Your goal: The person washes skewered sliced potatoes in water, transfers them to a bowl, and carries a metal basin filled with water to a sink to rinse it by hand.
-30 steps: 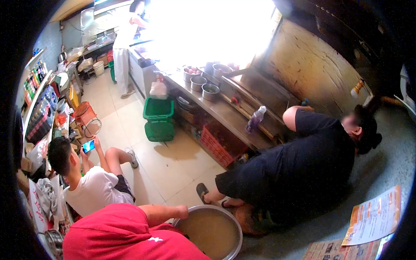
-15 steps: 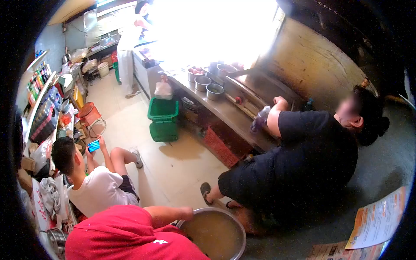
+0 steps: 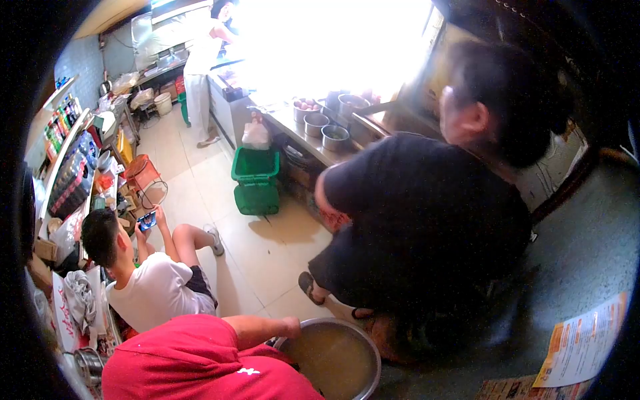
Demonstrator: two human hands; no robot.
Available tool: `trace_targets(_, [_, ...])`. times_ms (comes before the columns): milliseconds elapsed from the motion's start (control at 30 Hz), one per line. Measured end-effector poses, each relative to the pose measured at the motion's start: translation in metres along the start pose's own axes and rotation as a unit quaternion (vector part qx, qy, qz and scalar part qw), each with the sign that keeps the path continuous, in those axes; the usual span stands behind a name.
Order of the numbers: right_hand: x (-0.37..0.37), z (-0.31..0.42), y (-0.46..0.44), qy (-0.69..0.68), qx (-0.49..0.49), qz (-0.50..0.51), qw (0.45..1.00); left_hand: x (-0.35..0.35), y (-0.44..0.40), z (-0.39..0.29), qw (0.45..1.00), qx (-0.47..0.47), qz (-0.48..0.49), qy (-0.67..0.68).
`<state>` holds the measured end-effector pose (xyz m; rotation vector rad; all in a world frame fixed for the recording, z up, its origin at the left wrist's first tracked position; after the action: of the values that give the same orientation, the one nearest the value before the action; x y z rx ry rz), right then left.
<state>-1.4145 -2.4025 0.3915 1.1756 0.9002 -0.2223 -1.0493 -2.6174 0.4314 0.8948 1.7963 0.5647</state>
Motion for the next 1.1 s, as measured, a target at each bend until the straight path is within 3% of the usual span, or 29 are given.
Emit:
trace_targets(133, [-0.001, -0.003, 0.001, -0.004, 0.004, -0.001, 1.000, 0.009, -0.010, 0.006, 0.999, -0.012, 0.028, -0.012])
trace_targets(233, [-0.001, -0.005, 0.002, -0.008, 0.006, -0.001, 1.000, 0.011, -0.012, 0.009, 0.997, -0.050, -0.024, 0.056])
trace_targets(333, [-0.001, -0.008, 0.001, -0.011, 0.008, -0.002, 1.000, 0.027, -0.043, 0.017, 0.996, 0.054, 0.034, -0.067])
trace_targets(400, [-0.002, -0.010, 0.001, -0.014, 0.008, -0.002, 1.000, 0.034, -0.054, 0.015, 0.957, 0.141, 0.074, -0.244])
trace_targets(433, [-0.002, -0.011, 0.001, -0.015, 0.008, -0.001, 1.000, 0.036, -0.056, 0.015, 0.956, 0.141, 0.075, -0.244])
trace_targets(500, [-0.002, -0.014, 0.000, -0.017, 0.009, -0.001, 1.000, 0.033, -0.055, 0.018, 0.994, 0.045, 0.043, -0.087])
trace_targets(633, [-0.002, -0.021, -0.002, -0.026, 0.009, -0.001, 1.000, 0.014, -0.038, 0.001, 0.968, 0.127, 0.101, -0.191])
trace_targets(700, [-0.004, -0.023, -0.001, -0.030, 0.006, -0.002, 1.000, 0.014, -0.041, 0.005, 0.997, -0.048, 0.035, 0.054])
trace_targets(800, [-0.015, -0.022, 0.009, -0.026, -0.007, 0.003, 1.000, 0.002, -0.030, -0.007, 0.974, 0.092, 0.071, -0.197])
trace_targets(833, [-0.005, -0.032, 0.003, -0.186, -0.061, -0.011, 0.981, -0.003, -0.025, -0.012, 0.969, 0.103, 0.064, -0.215])
trace_targets(867, [-0.009, -0.033, 0.011, -0.260, 0.033, 0.011, 0.965, -0.001, -0.029, -0.009, 0.980, 0.082, 0.042, -0.178])
trace_targets(900, [-0.015, -0.012, 0.023, -0.336, 0.121, 0.034, 0.934, 0.013, -0.041, 0.007, 0.996, 0.037, -0.041, -0.069])
trace_targets(1033, [-0.017, -0.008, 0.012, -0.341, 0.102, 0.005, 0.934, -0.007, -0.028, -0.010, 0.997, -0.014, -0.070, 0.012])
trace_targets(1100, [-0.013, -0.012, -0.009, -0.244, 0.082, -0.020, 0.966, -0.011, -0.038, -0.010, 0.997, -0.022, -0.061, 0.048])
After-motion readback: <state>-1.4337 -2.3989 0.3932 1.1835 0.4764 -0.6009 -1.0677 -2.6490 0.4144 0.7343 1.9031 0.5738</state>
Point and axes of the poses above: each hand's wrist, its own y-axis away from the middle knuckle, its own x-axis out of the palm, z = x × y, the point moved 2 cm from there along -y, towards the middle knuckle, and after that the axes turned 8 degrees about x, right-handed, at the moved point
